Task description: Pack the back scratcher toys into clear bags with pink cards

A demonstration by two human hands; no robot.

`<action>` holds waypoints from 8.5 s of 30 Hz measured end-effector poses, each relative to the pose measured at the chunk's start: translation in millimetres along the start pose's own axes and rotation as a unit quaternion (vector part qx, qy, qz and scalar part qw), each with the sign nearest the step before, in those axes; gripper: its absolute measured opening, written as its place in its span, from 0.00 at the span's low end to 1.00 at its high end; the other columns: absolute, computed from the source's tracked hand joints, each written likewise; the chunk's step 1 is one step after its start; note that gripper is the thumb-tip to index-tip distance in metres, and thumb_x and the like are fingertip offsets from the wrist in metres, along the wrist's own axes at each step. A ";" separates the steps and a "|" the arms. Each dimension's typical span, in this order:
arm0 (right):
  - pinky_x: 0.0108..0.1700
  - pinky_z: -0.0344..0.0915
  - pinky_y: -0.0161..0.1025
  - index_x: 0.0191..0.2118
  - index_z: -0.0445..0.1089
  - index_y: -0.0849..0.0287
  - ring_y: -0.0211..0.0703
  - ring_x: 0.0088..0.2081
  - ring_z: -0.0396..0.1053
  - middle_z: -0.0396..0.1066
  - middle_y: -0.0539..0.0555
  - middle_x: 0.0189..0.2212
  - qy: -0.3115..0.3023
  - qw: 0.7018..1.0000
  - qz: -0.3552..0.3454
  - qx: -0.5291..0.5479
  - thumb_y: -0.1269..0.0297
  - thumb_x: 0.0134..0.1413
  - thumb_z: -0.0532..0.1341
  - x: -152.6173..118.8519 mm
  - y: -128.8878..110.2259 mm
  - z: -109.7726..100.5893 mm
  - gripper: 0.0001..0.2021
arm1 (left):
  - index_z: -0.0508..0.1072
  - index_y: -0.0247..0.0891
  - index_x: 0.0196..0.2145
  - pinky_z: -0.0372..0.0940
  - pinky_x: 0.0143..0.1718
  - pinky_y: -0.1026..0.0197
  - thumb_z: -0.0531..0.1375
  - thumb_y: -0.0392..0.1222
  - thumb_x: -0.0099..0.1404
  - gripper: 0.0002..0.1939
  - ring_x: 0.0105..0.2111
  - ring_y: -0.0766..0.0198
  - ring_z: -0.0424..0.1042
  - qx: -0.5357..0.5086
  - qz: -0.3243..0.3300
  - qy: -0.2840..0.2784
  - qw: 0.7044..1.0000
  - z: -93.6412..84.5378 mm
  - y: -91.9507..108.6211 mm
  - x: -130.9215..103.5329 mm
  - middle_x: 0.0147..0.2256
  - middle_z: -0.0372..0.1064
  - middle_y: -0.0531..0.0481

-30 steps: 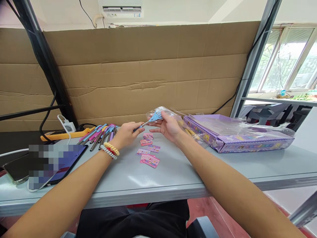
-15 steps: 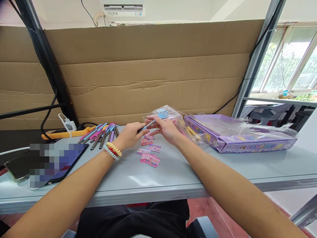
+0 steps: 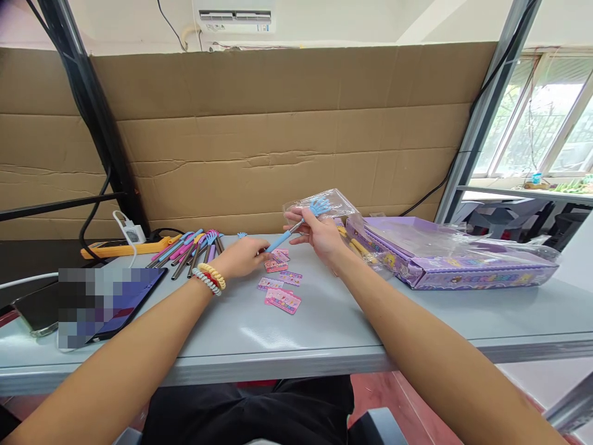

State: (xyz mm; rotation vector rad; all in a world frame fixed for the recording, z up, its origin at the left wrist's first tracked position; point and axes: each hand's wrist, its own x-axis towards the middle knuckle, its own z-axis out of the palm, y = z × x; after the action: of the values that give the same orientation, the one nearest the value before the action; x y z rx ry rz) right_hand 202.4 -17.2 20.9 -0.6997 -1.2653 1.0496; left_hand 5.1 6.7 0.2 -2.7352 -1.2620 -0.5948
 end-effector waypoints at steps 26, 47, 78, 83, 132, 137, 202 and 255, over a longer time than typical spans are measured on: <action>0.26 0.72 0.37 0.37 0.70 0.63 0.45 0.32 0.75 0.75 0.60 0.36 -0.176 0.975 0.082 -0.111 0.53 0.55 0.59 -0.5 14.4 -4.8 0.16 | 0.63 0.39 0.48 0.60 0.27 0.66 0.57 0.39 0.61 0.17 0.23 0.67 0.67 -0.182 0.011 0.149 0.972 1.8 16.5 0.7 0.25 0.71 0.55; 0.22 0.64 0.33 0.25 0.68 0.62 0.34 0.19 0.65 0.68 0.49 0.17 -0.363 0.893 0.233 -0.127 0.49 0.43 0.66 -11.7 9.2 -1.3 0.18 | 0.68 0.34 0.33 0.62 0.29 0.61 0.56 0.58 0.58 0.21 0.26 0.67 0.68 -0.531 -0.111 0.035 0.839 -4.4 16.9 6.3 0.31 0.69 0.47; 0.24 0.63 0.35 0.46 0.67 0.65 0.37 0.23 0.67 0.71 0.50 0.22 -0.151 0.956 -0.021 -0.250 0.59 0.34 0.71 -7.9 19.6 -0.4 0.29 | 0.64 0.35 0.31 0.67 0.26 0.63 0.67 0.44 0.50 0.17 0.24 0.68 0.69 -0.677 -0.152 0.151 0.704 -12.4 10.3 6.5 0.24 0.68 0.53; 0.27 0.64 0.38 0.44 0.67 0.63 0.40 0.25 0.68 0.71 0.51 0.23 -0.143 0.935 -0.074 -0.316 0.54 0.35 0.70 -9.5 20.8 0.4 0.29 | 0.65 0.34 0.33 0.69 0.28 0.61 0.67 0.41 0.50 0.17 0.24 0.67 0.71 -0.683 -0.121 0.076 0.716 -7.4 17.8 4.7 0.26 0.70 0.52; 0.24 0.55 0.33 0.58 0.54 0.64 0.34 0.20 0.60 0.65 0.46 0.20 -0.184 0.818 -0.226 -0.497 0.71 0.52 0.55 -17.1 19.7 5.5 0.26 | 0.67 0.34 0.40 0.65 0.25 0.64 0.69 0.44 0.46 0.24 0.27 0.67 0.69 -0.612 -0.063 0.008 0.788 6.0 9.5 6.1 0.31 0.69 0.49; 0.25 0.55 0.34 0.60 0.50 0.64 0.33 0.21 0.58 0.64 0.45 0.20 -0.195 0.821 -0.211 -0.494 0.71 0.52 0.54 -18.5 17.5 6.4 0.28 | 0.69 0.34 0.38 0.65 0.24 0.64 0.69 0.43 0.47 0.22 0.28 0.66 0.69 -0.616 -0.067 0.019 0.784 2.9 11.4 5.6 0.31 0.68 0.49; 0.29 0.57 0.35 0.29 0.72 0.59 0.35 0.26 0.60 0.63 0.51 0.27 -0.220 0.794 -0.246 -0.510 0.66 0.52 0.60 -14.2 17.9 5.3 0.05 | 0.65 0.34 0.26 0.62 0.21 0.66 0.64 0.43 0.53 0.12 0.19 0.71 0.64 -0.483 -0.093 0.088 0.866 -1.8 2.5 4.7 0.20 0.63 0.56; 0.22 0.60 0.33 0.21 0.63 0.61 0.33 0.18 0.62 0.65 0.50 0.17 -0.209 0.910 0.008 -0.359 0.46 0.51 0.57 -14.1 10.3 6.7 0.22 | 0.70 0.32 0.41 0.65 0.42 0.56 0.71 0.36 0.43 0.26 0.36 0.64 0.71 -0.660 -0.015 0.023 0.751 3.3 6.9 5.3 0.36 0.72 0.46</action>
State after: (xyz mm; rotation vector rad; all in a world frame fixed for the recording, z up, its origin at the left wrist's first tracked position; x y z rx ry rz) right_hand 193.8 -26.8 7.3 -1.0695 -2.0670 0.7477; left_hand 14.3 6.7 -0.2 -3.5340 -1.0022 -2.2669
